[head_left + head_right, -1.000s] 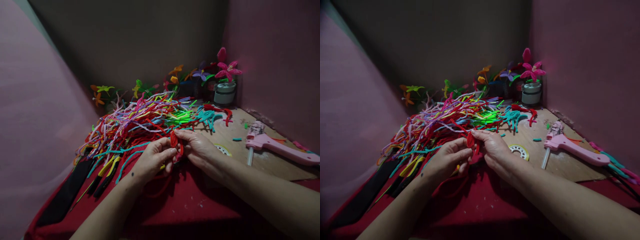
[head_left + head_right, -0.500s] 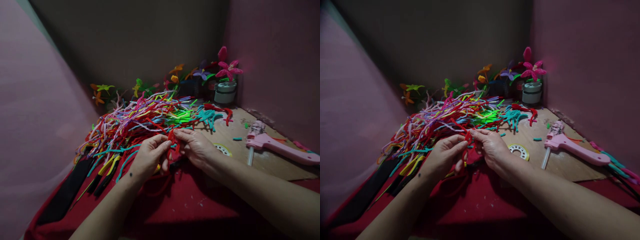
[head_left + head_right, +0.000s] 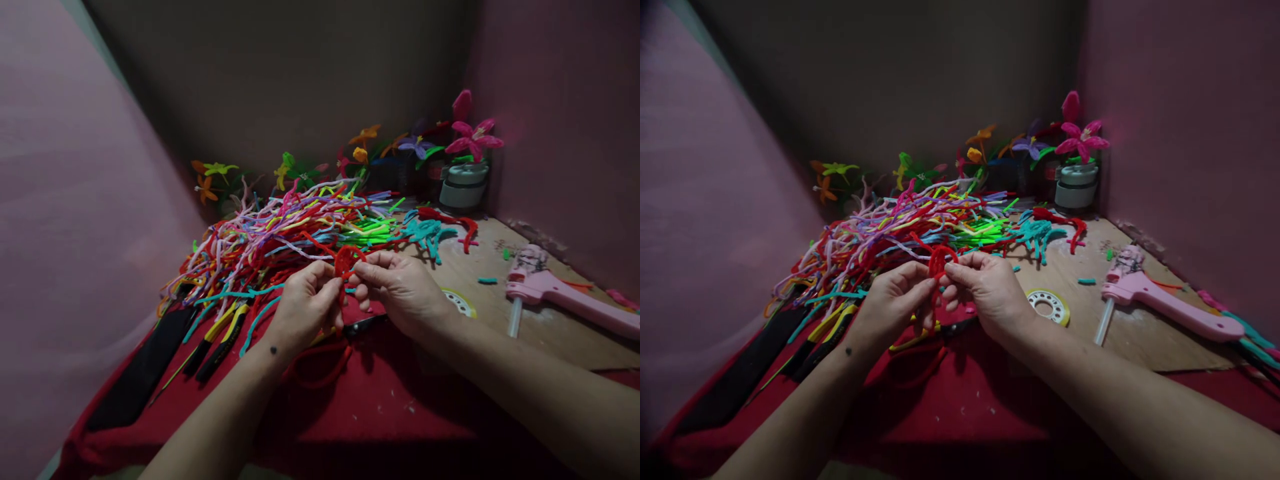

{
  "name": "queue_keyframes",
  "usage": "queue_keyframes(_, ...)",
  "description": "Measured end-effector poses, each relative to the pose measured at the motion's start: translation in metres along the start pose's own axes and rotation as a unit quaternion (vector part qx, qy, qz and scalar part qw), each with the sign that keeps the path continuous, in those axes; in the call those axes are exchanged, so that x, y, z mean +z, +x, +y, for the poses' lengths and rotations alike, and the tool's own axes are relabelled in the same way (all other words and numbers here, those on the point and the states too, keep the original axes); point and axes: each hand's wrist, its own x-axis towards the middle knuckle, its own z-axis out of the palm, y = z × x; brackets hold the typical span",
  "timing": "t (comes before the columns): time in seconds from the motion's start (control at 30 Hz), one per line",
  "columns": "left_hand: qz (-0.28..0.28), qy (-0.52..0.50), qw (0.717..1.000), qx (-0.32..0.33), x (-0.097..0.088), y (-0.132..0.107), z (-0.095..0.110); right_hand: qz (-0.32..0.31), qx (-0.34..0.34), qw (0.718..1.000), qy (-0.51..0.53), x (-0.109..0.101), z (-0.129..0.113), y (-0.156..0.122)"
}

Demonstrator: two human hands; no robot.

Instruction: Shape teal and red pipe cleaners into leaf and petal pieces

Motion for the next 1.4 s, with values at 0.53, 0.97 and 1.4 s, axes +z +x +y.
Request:
queue_keyframes(0.53,0.007,0.008,0.998,0.056,0.006,-0.001,-0.012,0.028,-0.038,0.977,-0.209,0.002,-0.004,-0.004)
queue_keyframes(0.97,-0.021,-0.006,1.000,0.020,0.009,-0.004,-0.006,-0.022,0.039,0.979,-0.199,-0.005,-0.002,0.001)
queue_keyframes(1.4,-0.086,0.009,0.995,-0.045,0.001,-0.001,-0.002,-0.032,-0.052,0.990,-0.125,-0.010,-0.004,0.008)
